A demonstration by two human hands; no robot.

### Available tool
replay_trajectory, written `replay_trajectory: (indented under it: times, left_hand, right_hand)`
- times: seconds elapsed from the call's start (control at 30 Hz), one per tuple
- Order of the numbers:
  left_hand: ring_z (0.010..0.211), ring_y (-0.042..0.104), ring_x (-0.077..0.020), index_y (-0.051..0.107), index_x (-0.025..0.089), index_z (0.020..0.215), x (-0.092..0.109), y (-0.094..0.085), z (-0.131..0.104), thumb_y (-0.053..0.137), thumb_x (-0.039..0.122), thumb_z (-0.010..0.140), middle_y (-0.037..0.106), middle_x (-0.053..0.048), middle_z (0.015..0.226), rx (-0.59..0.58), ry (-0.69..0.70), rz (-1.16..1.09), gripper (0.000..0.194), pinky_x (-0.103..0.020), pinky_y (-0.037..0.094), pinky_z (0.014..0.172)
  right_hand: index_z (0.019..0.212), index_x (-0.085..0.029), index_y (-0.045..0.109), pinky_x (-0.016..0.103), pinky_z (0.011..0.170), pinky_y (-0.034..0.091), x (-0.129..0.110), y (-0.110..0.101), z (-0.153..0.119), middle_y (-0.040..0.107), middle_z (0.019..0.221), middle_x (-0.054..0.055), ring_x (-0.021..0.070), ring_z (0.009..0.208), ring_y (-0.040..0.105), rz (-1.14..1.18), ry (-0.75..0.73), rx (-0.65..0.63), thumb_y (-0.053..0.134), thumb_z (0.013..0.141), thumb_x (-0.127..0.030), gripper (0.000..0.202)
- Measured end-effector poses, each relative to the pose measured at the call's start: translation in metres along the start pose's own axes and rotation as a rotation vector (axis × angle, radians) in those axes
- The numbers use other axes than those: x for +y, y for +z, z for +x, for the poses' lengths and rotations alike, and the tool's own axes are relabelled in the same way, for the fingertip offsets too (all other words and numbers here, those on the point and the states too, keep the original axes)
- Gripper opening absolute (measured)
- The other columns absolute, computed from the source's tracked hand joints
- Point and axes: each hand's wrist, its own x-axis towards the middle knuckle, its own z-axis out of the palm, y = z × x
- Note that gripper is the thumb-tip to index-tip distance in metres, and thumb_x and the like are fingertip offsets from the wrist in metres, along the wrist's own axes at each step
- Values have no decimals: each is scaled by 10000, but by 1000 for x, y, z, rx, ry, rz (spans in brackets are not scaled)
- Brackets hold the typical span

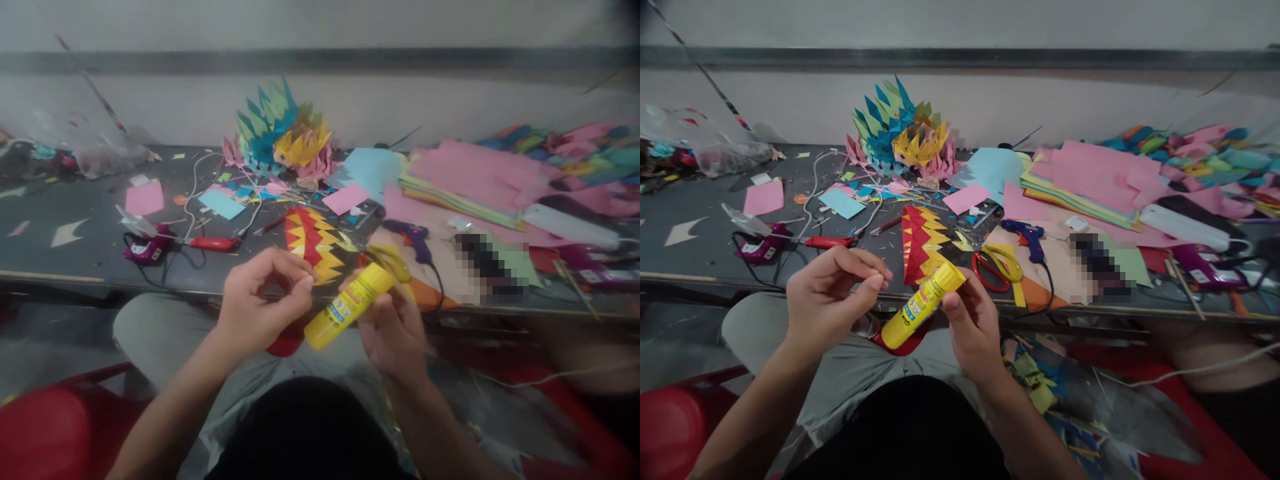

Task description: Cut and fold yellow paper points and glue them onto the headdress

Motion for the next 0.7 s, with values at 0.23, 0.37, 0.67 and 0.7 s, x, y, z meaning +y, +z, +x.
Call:
replay_trajectory:
  times: [0.23, 0.37, 0.67, 0.7]
  left_hand:
    - [713, 623, -104, 610, 162, 850, -23, -21, -5, 582, 207, 813, 663, -16, 773, 64, -149, 286, 64, -192, 493, 662]
    - [822, 642, -130, 646, 179, 945, -39, -14, -24, 615, 246, 799, 692, -47, 899, -241, 8, 329, 163, -217, 514, 744]
    - [745, 675, -135, 651, 163, 893, -81, -3, -42, 590, 176, 816, 709, -67, 821, -13, 252, 414, 99, -208, 553, 682]
    - [723, 674, -132, 652, 165, 849, -81, -4, -39, 593, 191, 816, 707, -62, 796, -12, 200, 375, 73, -198, 551, 663]
  right_hand:
    - [1004, -230, 574, 234, 648, 499, 16, -7, -2, 626, 874, 29, 134, 740, 592, -144, 62, -18, 568, 815, -381, 242]
    - [977, -229, 573, 169, 643, 503, 30, -5, -8, 648, 851, 9, 110, 732, 617, -328, 89, -163, 602, 792, -278, 193]
    - [985, -244, 564, 150, 647, 512, 68, -1, -9, 660, 842, 5, 108, 741, 644, -429, 72, -165, 561, 806, -226, 180]
    - [995, -243, 559, 161, 646, 514, 68, -2, -8, 656, 848, 12, 115, 746, 643, -436, 57, -169, 558, 809, -234, 186]
